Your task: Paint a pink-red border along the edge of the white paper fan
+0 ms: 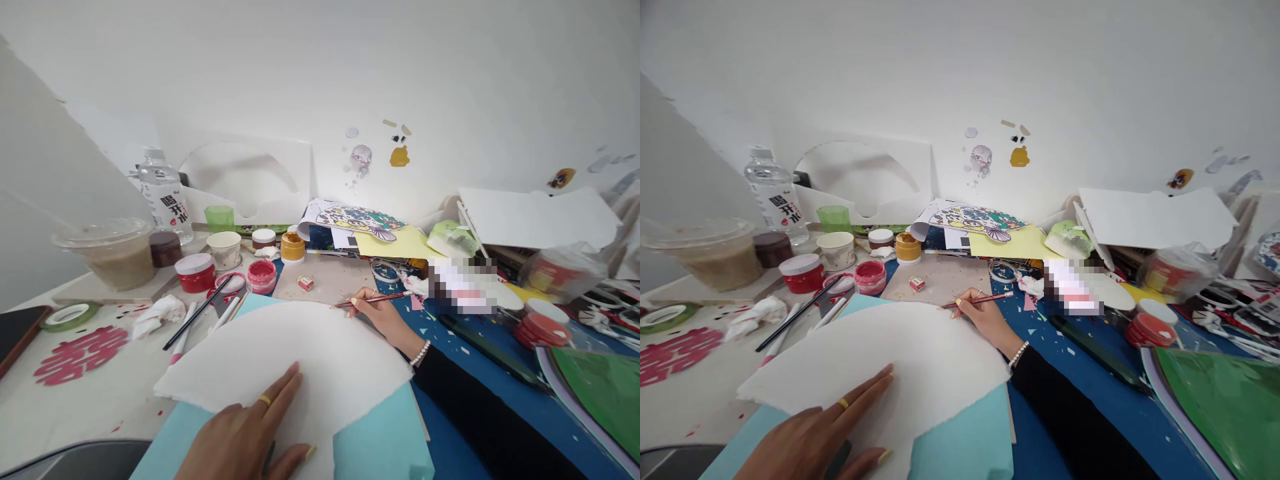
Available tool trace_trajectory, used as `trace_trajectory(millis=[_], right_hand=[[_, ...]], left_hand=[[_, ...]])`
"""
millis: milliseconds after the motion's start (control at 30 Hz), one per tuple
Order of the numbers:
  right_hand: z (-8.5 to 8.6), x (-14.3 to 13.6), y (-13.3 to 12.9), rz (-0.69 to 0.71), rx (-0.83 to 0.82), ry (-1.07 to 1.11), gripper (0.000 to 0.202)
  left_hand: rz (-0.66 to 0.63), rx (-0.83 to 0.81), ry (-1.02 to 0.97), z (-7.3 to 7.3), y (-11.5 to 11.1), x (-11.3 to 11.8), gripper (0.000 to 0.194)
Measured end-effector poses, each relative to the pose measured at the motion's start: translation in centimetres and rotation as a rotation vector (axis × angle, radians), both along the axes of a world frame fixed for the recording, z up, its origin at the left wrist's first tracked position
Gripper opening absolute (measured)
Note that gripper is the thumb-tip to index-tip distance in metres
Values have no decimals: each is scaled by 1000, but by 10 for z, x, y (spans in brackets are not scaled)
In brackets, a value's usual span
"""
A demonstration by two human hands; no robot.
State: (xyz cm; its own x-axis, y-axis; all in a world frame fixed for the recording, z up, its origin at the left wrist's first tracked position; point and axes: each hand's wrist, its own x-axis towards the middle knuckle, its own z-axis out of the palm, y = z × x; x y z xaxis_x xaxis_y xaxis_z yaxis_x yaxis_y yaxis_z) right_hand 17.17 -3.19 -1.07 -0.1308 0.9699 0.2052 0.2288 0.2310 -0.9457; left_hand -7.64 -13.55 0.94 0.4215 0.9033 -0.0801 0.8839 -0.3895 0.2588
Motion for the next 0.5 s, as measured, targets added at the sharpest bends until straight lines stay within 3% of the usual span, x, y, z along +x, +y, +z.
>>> trace_trajectory(millis=[500], right_hand=[[-1,6,0,-5,11,36,16]], left_hand=[[-27,46,38,-5,0,-2,54]])
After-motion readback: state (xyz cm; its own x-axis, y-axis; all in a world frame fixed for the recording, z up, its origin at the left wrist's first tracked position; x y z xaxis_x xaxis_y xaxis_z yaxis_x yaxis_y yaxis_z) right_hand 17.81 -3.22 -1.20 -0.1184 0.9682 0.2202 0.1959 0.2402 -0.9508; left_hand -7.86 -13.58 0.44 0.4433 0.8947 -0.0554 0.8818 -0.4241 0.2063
